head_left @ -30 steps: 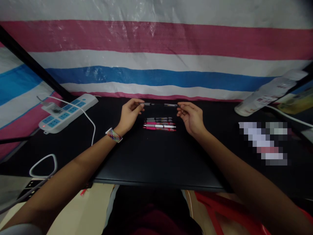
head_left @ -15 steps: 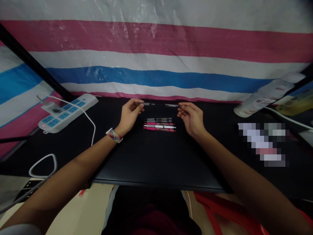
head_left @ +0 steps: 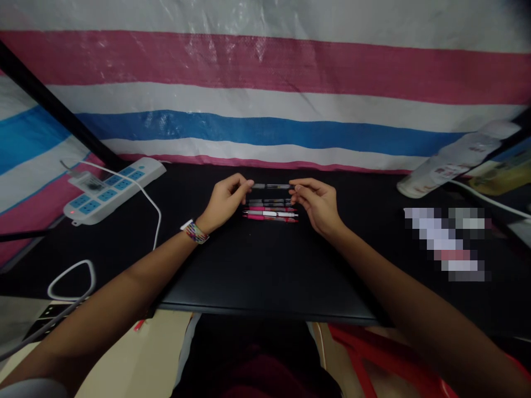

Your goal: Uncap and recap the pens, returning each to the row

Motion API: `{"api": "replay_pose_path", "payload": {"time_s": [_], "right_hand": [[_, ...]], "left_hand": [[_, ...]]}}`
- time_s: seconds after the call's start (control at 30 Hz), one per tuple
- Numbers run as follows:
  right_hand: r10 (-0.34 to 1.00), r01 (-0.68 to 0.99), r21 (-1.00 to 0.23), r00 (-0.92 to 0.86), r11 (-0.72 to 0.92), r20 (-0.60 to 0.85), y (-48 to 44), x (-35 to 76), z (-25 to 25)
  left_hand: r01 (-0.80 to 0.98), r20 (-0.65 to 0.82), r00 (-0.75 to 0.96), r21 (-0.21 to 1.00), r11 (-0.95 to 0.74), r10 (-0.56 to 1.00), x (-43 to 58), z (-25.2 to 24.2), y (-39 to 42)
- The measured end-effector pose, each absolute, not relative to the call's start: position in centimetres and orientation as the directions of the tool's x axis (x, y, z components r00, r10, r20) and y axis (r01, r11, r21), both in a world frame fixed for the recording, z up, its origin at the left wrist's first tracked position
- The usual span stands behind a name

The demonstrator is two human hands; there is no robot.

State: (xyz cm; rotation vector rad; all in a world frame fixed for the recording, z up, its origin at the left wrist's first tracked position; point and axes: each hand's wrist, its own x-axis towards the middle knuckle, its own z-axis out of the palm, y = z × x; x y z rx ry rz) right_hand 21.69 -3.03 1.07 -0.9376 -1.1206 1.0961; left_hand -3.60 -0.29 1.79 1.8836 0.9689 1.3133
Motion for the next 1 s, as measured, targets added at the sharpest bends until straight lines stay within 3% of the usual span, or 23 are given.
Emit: {"api": "replay_pose_path", "payload": {"time_s": [0.1, 0.3, 0.43, 0.6, 0.73, 0.9, 1.0], "right_hand": [[0.982, -0.222, -0.958, 0.079, 0.182, 0.169, -2.87, 21.77, 1.02], [0.982, -0.213, -0.96, 0.073, 0.184, 0.172, -2.85, 21.67, 0.94], [0.983, -0.231, -0.956, 0.087, 0.181, 0.165, -2.86, 21.58, 0.93], [0.984, -0.228, -0.957, 0.078, 0.177, 0.163, -2.8, 21.56, 0.85], [0.983, -0.214, -0.96, 0.085, 0.178, 0.163, -2.73, 21.58, 0.75], [0.981, -0.217, -0.958, 0.09, 0.185, 0.169, -2.78, 21.47, 0.74], [0.981, -0.21, -0.959, 0.089, 0.19, 0.174, -2.84, 21.43, 0.86]], "left_hand": [[0.108, 0.511, 0.233, 0.832, -0.544, 0.828, -3.44, 1.45, -0.07], [0.081, 0.485, 0.25, 0.852, -0.517, 0.838, -3.24, 0.88, 0.22], [0.124, 0.581, 0.225, 0.78, -0.614, 0.783, -3.34, 0.86, 0.34], [0.16, 0.516, 0.277, 0.807, -0.569, 0.811, -3.41, 1.16, 0.12], [0.205, 0.61, 0.278, 0.717, -0.667, 0.742, -3.46, 1.4, -0.02], [0.259, 0.482, 0.276, 0.796, -0.548, 0.831, -3.59, 1.36, -0.07], [0.332, 0.491, 0.252, 0.766, -0.551, 0.834, -3.58, 1.48, -0.16]]}}
